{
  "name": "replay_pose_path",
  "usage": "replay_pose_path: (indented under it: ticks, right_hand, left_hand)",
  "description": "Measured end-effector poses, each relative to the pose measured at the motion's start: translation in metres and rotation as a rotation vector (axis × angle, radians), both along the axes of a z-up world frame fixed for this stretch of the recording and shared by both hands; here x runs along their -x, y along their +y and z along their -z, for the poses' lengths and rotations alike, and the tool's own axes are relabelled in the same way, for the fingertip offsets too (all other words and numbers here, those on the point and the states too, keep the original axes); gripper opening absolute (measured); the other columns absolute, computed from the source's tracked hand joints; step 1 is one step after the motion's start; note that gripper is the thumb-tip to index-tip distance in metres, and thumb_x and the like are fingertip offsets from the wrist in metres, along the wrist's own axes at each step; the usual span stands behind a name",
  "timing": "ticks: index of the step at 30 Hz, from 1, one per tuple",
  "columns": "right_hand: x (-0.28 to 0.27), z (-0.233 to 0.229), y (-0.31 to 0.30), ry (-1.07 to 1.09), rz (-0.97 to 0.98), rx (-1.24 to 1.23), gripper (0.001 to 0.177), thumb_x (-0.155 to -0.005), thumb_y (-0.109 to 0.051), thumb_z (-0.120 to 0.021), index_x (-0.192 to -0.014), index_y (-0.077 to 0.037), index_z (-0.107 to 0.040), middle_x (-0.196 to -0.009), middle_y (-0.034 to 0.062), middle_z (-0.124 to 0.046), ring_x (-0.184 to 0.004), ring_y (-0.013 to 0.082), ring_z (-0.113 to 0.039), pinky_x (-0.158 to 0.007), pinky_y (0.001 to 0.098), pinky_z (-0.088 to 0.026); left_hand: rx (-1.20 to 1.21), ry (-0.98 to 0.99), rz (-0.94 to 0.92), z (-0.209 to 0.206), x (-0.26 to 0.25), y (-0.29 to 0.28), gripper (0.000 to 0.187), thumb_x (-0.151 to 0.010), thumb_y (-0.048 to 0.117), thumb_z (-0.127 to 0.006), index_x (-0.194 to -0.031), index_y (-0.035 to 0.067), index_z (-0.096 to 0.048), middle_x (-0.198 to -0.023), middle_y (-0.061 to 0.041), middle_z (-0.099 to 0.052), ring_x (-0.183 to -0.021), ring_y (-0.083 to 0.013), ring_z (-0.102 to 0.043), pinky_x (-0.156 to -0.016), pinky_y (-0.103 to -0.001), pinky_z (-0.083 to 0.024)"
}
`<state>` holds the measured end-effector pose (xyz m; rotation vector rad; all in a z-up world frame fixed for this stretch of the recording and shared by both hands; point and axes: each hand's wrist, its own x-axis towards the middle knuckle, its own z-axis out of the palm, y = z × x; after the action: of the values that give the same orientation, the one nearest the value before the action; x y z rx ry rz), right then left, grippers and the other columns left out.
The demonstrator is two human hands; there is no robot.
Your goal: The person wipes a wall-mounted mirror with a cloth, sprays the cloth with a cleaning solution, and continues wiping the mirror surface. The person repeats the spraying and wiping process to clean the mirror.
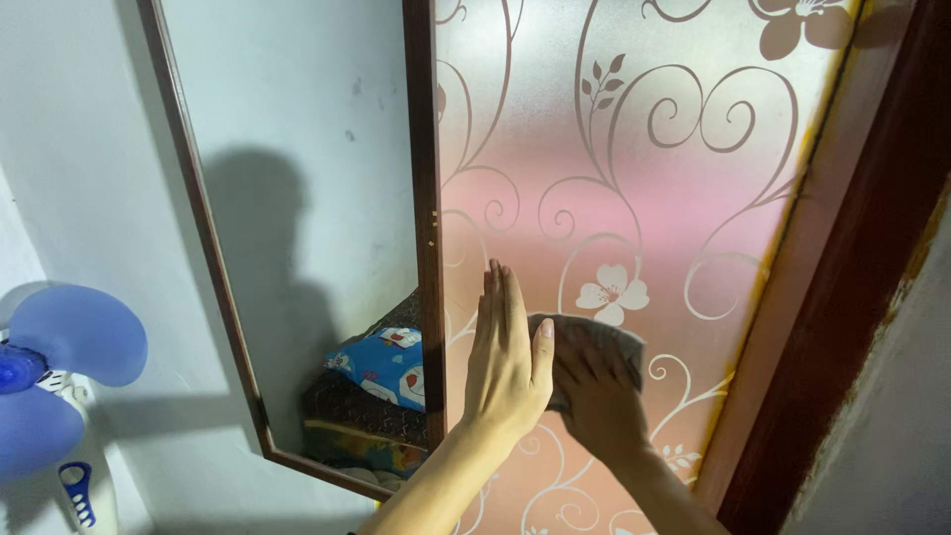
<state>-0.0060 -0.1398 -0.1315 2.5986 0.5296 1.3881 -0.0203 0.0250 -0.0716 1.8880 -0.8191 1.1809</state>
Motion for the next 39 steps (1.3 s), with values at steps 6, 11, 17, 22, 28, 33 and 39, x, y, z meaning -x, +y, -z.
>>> replay_pose_path:
  ticks: [6, 11, 17, 22, 28, 33, 39]
  right_hand:
    - [-0.002, -0.080, -0.024, -0.222, 0.201, -0.148, 0.080, -0.079, -0.034, -0.067, -0.153, -0.014, -0.042, -0.160, 0.0130, -0.034, -0.144, 0.0421, -0.029, -0.114, 0.0639, -0.020]
    - [-0.015, -0.082, -0.015, -0.213, 0.153, -0.038, 0.081, -0.075, -0.033, -0.065, -0.150, -0.012, -0.042, -0.158, 0.0150, -0.035, -0.143, 0.0435, -0.030, -0.114, 0.0629, -0.020]
    - [0.017, 0.006, -0.018, -0.127, 0.150, -0.157, 0.065, -0.086, -0.027, -0.056, -0.147, -0.008, -0.044, -0.150, 0.0179, -0.045, -0.141, 0.0403, -0.038, -0.114, 0.0608, -0.023]
    - [0.015, -0.047, -0.036, -0.335, 0.215, -0.276, 0.065, -0.090, -0.032, -0.055, -0.149, -0.011, -0.042, -0.156, 0.0169, -0.037, -0.143, 0.0445, -0.032, -0.115, 0.0631, -0.019]
    - [-0.005, -0.075, -0.028, -0.305, 0.277, -0.210, 0.074, -0.088, -0.036, -0.055, -0.154, -0.007, -0.037, -0.161, 0.0202, -0.030, -0.145, 0.0468, -0.027, -0.116, 0.0628, -0.018]
    - [0.012, 0.004, -0.007, -0.231, 0.258, -0.118, 0.069, -0.090, -0.037, -0.056, -0.152, -0.012, -0.039, -0.157, 0.0131, -0.032, -0.145, 0.0393, -0.031, -0.117, 0.0633, -0.020]
    - [0.004, -0.048, -0.035, -0.294, 0.222, -0.293, 0.082, -0.079, -0.032, -0.063, -0.153, -0.009, -0.038, -0.161, 0.0191, -0.026, -0.145, 0.0466, -0.022, -0.114, 0.0661, -0.014]
  left_hand:
    - [0.009, -0.002, 0.060, -0.006, -0.001, -0.017, 0.065, -0.105, 0.023, -0.041, -0.152, -0.016, -0.017, -0.160, -0.038, -0.019, -0.151, -0.0489, -0.020, -0.124, -0.053, -0.019]
    - [0.047, 0.005, 0.097, -0.009, 0.003, -0.032, 0.064, -0.103, 0.021, -0.044, -0.151, -0.015, -0.021, -0.159, -0.038, -0.020, -0.150, -0.0504, -0.021, -0.122, -0.053, -0.022]
    - [0.020, 0.021, 0.111, -0.007, 0.004, -0.052, 0.066, -0.102, 0.021, -0.045, -0.150, -0.017, -0.020, -0.157, -0.039, -0.021, -0.149, -0.0508, -0.021, -0.121, -0.054, -0.024]
    - [0.032, 0.051, 0.184, -0.008, 0.006, -0.061, 0.066, -0.103, 0.020, -0.045, -0.150, -0.018, -0.019, -0.157, -0.040, -0.020, -0.149, -0.0508, -0.021, -0.121, -0.054, -0.024]
    - [0.059, 0.058, 0.178, -0.008, 0.009, -0.058, 0.065, -0.102, 0.020, -0.045, -0.150, -0.017, -0.021, -0.158, -0.039, -0.020, -0.148, -0.0512, -0.022, -0.120, -0.053, -0.024]
    - [0.059, 0.007, 0.153, -0.006, 0.013, -0.052, 0.066, -0.102, 0.021, -0.043, -0.150, -0.017, -0.019, -0.158, -0.040, -0.019, -0.149, -0.0516, -0.022, -0.122, -0.053, -0.024]
    - [0.057, 0.024, 0.152, -0.007, 0.010, -0.044, 0.066, -0.104, 0.024, -0.043, -0.150, -0.017, -0.020, -0.159, -0.038, -0.019, -0.150, -0.0504, -0.021, -0.123, -0.054, -0.021]
